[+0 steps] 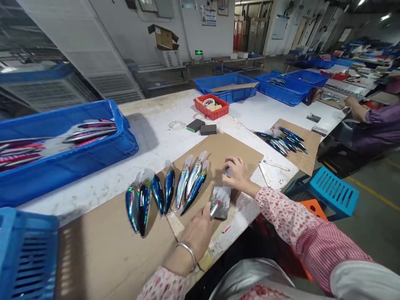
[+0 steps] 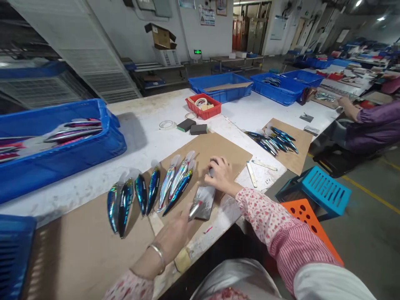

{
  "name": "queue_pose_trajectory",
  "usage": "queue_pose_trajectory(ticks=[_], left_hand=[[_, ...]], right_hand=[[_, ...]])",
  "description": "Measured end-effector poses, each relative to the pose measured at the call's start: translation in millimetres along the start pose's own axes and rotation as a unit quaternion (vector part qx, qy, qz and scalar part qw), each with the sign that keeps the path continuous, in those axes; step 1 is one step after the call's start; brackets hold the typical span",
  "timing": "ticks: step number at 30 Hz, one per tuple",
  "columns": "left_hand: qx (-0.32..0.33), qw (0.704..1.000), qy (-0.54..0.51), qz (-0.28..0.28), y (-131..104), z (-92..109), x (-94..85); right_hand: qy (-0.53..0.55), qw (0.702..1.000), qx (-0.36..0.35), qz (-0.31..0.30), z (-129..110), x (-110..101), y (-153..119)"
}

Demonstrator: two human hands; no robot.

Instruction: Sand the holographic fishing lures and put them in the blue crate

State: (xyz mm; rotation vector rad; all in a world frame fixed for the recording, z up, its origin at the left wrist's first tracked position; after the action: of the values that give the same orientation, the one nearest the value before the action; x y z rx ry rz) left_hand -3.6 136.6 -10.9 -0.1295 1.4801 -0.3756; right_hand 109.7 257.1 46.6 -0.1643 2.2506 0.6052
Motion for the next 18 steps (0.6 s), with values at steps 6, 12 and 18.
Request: queue_pose_trajectory(ticks=[6,12,18], left_hand=[[-0.029,0.995,-0.072,-0.059,-6,11,13.8],[-0.023,0.995,-0.096,-0.033,-7,9,16.5],[0.026,0.983,-0.183,0.02,-8,-2,15.9]], right_hand=[[0.036,0.998,0.04,-0.035,-15,24,-24],[0.013,0.998,0.06,-0.03,-4,19,-14],[0.051,0.998,0.035,-0.01,-20,22,-27]])
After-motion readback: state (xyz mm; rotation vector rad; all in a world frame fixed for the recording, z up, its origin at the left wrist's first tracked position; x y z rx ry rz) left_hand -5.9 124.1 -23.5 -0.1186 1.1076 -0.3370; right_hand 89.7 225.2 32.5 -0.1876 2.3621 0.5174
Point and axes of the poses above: each hand's wrist, its own y-axis towards the middle knuckle, its own x-axis out of the palm, z = x × y, the point moved 10 cm from there along y, towards the middle knuckle, and after that the axes turned 8 degrees about y, right-handed, at the moved point
